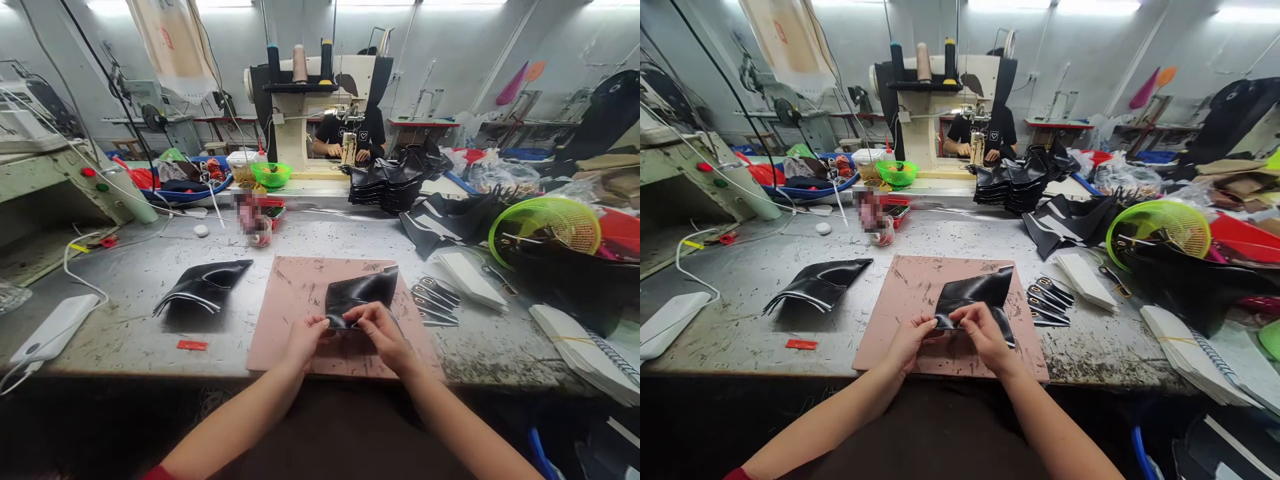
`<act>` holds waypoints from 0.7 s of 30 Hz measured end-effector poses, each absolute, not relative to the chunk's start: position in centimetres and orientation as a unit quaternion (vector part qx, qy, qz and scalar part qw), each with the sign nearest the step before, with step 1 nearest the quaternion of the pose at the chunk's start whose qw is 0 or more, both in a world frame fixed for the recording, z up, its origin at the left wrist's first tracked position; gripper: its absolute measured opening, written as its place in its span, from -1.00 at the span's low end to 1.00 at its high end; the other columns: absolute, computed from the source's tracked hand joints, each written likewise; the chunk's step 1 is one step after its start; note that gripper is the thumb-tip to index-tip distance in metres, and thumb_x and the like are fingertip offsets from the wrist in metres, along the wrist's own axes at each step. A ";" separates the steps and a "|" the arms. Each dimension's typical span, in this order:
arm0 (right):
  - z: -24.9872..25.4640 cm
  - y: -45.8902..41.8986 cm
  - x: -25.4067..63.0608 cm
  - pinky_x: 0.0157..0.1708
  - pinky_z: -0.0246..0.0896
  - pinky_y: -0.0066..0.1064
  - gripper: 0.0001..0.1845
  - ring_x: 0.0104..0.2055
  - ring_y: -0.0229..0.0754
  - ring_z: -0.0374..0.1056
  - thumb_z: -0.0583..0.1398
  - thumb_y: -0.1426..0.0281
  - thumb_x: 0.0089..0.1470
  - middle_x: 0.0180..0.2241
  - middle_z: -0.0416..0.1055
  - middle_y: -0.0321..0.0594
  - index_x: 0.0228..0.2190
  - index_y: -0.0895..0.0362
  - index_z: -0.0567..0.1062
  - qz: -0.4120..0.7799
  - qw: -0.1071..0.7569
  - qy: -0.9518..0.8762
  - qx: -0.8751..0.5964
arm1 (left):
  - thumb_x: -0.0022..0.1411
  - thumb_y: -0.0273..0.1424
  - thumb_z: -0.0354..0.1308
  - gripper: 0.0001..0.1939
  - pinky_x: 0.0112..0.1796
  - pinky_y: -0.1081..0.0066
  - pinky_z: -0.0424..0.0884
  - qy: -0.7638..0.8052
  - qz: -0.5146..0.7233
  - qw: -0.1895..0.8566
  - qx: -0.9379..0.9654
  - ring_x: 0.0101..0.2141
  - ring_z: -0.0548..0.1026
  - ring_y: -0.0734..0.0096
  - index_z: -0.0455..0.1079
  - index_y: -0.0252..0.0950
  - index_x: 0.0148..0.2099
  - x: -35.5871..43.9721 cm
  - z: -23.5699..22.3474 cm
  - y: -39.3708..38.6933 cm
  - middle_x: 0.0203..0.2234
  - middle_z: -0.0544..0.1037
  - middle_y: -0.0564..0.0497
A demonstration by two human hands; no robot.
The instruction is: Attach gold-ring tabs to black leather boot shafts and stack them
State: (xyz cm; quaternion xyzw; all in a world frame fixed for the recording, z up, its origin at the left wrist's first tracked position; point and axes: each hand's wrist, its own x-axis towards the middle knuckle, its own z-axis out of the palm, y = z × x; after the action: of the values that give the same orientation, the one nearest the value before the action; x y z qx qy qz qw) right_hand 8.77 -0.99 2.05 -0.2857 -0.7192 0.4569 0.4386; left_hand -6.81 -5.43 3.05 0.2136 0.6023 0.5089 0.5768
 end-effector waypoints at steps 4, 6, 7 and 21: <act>0.8 0.1 11.8 -0.51 0.18 -0.42 -0.87 -0.61 -0.29 0.19 -0.02 0.25 0.11 -0.60 0.19 -0.43 -0.40 0.03 0.14 0.403 0.507 -0.636 -0.421 | -0.20 -0.31 0.23 -0.77 -0.52 0.52 0.28 0.652 0.482 0.520 0.268 -0.50 0.45 0.44 0.36 -0.35 -0.47 -8.1 2.7 -5.1 -0.59 0.48 0.03; 0.6 0.3 14.3 -0.50 0.15 -0.40 -0.82 -0.56 -0.25 0.22 0.03 0.20 0.06 -0.56 0.26 -0.35 -0.38 0.05 0.24 0.297 0.480 -0.667 -0.486 | -0.18 -0.27 0.20 -0.76 -0.53 0.53 0.27 0.674 0.461 0.494 0.299 -0.52 0.43 0.45 0.34 -0.33 -0.45 -8.6 2.4 -5.1 -0.60 0.46 0.06; 0.7 0.2 15.8 -0.47 0.14 -0.39 -0.79 -0.50 -0.21 0.25 0.04 0.19 0.04 -0.52 0.31 -0.29 -0.37 0.07 0.29 0.239 0.452 -0.690 -0.512 | -0.17 -0.26 0.18 -0.75 -0.55 0.52 0.25 0.683 0.447 0.483 0.316 -0.53 0.41 0.46 0.32 -0.32 -0.45 -8.9 2.3 -5.2 -0.62 0.44 0.08; -7.5 -11.9 28.1 -0.59 0.18 -0.31 -0.86 -0.55 -0.05 0.37 0.27 0.56 -0.30 -0.61 0.43 -0.15 -0.61 0.08 0.50 0.101 -0.078 -0.769 -0.626 | 0.24 -0.30 -0.11 -0.67 0.10 0.22 0.05 0.371 0.093 0.135 0.914 0.12 0.18 0.21 0.38 -0.21 -0.05 -7.4 4.7 1.0 0.01 0.39 0.01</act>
State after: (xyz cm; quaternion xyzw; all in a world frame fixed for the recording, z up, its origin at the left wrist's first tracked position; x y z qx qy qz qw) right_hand 28.12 -11.91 -7.49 -0.6258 -0.7695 0.1005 -0.0783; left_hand -7.37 0.96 4.71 0.9138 0.3714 0.0931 0.1353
